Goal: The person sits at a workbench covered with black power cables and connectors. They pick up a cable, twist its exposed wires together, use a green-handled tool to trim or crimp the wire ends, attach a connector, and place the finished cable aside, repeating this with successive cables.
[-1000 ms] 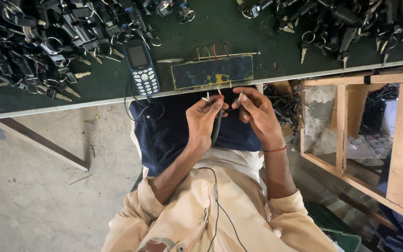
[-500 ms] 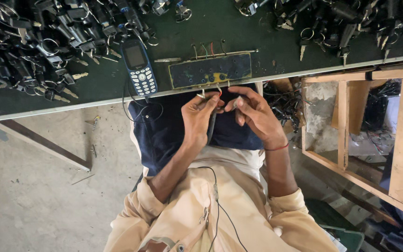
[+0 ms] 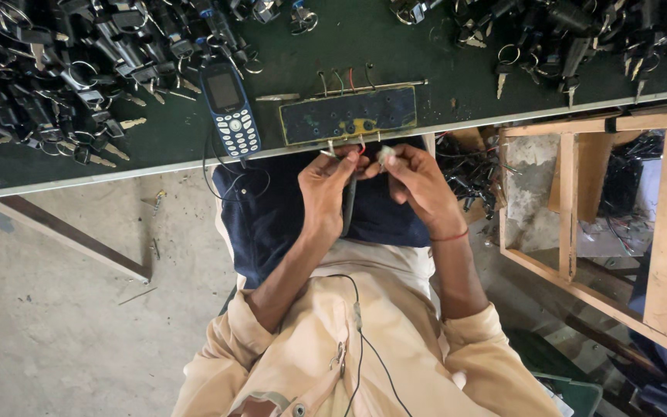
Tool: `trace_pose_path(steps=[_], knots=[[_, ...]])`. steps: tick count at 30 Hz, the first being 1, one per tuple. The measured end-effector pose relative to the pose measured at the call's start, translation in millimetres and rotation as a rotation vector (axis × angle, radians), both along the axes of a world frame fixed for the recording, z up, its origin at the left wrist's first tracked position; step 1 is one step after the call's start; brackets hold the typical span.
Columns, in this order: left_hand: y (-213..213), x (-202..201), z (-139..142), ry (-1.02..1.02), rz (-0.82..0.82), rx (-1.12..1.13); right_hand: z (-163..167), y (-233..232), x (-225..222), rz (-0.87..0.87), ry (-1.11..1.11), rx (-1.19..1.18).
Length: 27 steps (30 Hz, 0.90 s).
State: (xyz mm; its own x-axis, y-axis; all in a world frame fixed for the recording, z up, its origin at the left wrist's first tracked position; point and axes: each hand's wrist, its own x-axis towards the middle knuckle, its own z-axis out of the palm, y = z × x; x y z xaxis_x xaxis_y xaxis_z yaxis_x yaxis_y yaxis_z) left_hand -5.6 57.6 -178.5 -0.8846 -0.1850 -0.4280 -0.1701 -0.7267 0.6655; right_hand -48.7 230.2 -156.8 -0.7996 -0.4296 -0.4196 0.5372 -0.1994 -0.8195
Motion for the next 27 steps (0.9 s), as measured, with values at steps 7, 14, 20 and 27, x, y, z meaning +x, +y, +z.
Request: trace_pose_path(steps=[7,14,20,27], knots=[[-0.2,-0.4,-1.0,-0.014,0.003,-0.008,-4.6,-18.9,-13.4,-0.09,-0.015,0.14],[-1.5,1.6,-7.3,0.013,0.065,0.054,7.1,-20.4,-0.7,-0.073,0.062,0.191],[0.9,1.8,-6.8,0.002,0.077,0.096,3.2,-25.5,-10.4,-0.143,0.041,0.121],[0.4,1.1,-8.1,0.019,0.055,0.088,7.1,-34.5,-1.8,-0.18,0.203,0.442]])
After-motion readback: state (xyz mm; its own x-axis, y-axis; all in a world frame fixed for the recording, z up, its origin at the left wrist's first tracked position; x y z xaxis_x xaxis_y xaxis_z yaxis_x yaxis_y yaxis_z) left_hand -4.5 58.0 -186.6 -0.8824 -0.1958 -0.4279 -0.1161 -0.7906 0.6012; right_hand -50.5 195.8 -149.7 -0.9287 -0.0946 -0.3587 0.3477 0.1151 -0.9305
